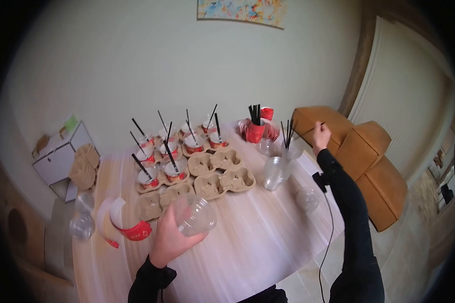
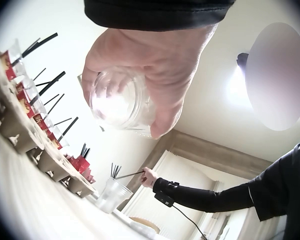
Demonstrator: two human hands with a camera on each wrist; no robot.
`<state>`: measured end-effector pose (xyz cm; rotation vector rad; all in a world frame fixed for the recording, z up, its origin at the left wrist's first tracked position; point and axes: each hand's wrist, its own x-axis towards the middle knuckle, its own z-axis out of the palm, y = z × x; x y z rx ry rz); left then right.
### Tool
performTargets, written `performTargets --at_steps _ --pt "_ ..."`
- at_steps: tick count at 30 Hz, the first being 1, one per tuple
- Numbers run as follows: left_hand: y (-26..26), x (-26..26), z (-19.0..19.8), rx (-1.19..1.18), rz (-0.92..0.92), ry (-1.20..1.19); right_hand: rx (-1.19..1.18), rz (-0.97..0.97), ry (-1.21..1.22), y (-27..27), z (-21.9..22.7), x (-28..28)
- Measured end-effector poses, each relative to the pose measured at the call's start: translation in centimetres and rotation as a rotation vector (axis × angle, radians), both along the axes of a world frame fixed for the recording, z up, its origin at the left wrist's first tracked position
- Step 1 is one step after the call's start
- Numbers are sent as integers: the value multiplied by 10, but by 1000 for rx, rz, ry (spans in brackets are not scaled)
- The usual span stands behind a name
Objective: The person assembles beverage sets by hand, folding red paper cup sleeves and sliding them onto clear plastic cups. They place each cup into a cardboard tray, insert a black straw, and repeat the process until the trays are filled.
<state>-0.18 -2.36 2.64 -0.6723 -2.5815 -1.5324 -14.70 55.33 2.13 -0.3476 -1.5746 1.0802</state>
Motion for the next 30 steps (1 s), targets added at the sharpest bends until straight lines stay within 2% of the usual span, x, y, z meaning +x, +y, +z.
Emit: performTargets --at_steps 2,3,5,8,10,14,17,19,20,22,23,24,26,28,30 --pt "-2 -2 -1 60 -21 51 -141 195 142 -44 49 22" --pt "-3 -1 1 61 -3 42 -202 386 144 -69 68 39" --pt "-4 1 8 131 -94 65 -324 712 137 -126 93 71" --pt "-6 1 8 138 -137 67 -443 1082 103 -205 104 106" --pt "-5 2 10 143 -136 58 -397 1197 54 -246 103 120" --pt "-8 2 9 176 -172 50 -64 1266 1 -300 87 135" --pt "-9 2 12 152 -169 84 34 1277 -81 -326 85 144" --pt "-8 1 12 160 -169 50 208 1281 -308 -339 84 146" --pt "-7 3 11 172 -171 9 203 1291 -308 -344 81 144" --pt "-3 -1 5 169 -163 62 528 1326 -263 -362 73 136" --pt "-4 -2 1 162 -174 118 669 1244 -222 -367 71 136" --pt "-5 -1 0 130 -142 125 654 1275 -187 -371 63 134" --pt "-7 -2 -2 199 -104 105 448 1399 -281 -378 44 132" --pt "-16 -4 -4 116 -158 171 421 1434 -333 -388 34 132" --pt "-27 5 -11 -4 -117 87 407 1488 -530 -396 20 130"
